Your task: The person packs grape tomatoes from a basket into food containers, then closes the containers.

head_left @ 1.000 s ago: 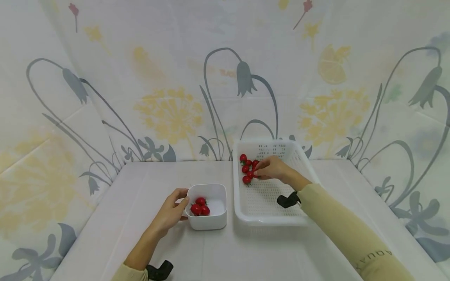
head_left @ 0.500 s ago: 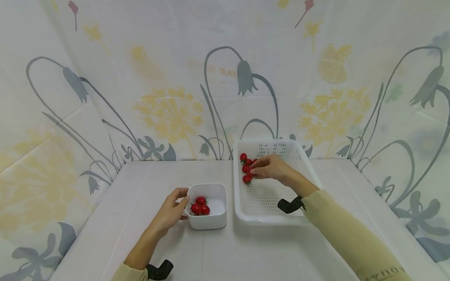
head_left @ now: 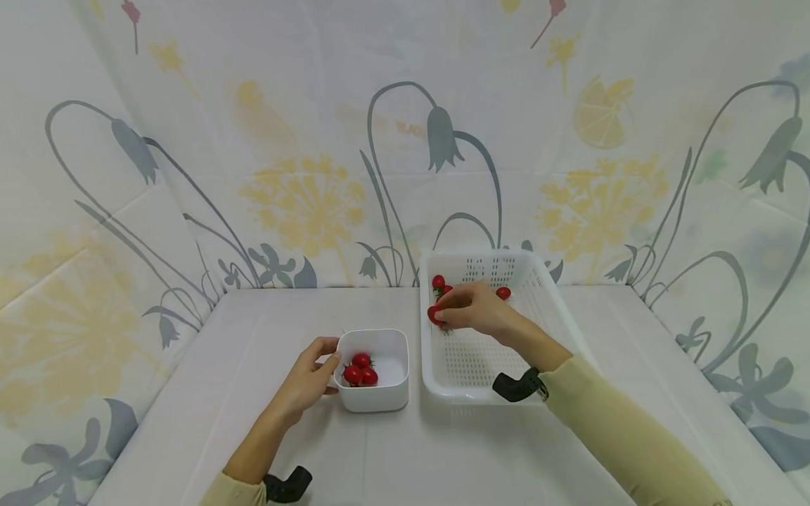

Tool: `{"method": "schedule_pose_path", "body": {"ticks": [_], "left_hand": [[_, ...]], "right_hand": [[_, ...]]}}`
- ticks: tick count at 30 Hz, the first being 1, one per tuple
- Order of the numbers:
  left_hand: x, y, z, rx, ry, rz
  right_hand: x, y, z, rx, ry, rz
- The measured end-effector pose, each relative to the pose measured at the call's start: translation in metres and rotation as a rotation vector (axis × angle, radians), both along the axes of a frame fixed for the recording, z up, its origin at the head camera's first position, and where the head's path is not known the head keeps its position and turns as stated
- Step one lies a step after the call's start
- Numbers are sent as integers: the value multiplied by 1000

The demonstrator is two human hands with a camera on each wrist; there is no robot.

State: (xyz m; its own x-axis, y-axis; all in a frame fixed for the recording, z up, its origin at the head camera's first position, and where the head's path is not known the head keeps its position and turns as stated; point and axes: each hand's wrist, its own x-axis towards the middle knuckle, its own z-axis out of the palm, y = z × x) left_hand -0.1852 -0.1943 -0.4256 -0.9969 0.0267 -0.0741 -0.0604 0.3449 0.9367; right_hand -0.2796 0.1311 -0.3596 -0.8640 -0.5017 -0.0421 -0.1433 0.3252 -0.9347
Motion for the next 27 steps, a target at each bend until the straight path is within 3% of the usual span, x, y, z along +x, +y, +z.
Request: {"method": "schedule_pose_path", "body": {"ticks": [27], "left_hand": [[-1,1,0,-4,7,-3]], "right_hand": [[32,-71,-12,-4,24,99]]}}
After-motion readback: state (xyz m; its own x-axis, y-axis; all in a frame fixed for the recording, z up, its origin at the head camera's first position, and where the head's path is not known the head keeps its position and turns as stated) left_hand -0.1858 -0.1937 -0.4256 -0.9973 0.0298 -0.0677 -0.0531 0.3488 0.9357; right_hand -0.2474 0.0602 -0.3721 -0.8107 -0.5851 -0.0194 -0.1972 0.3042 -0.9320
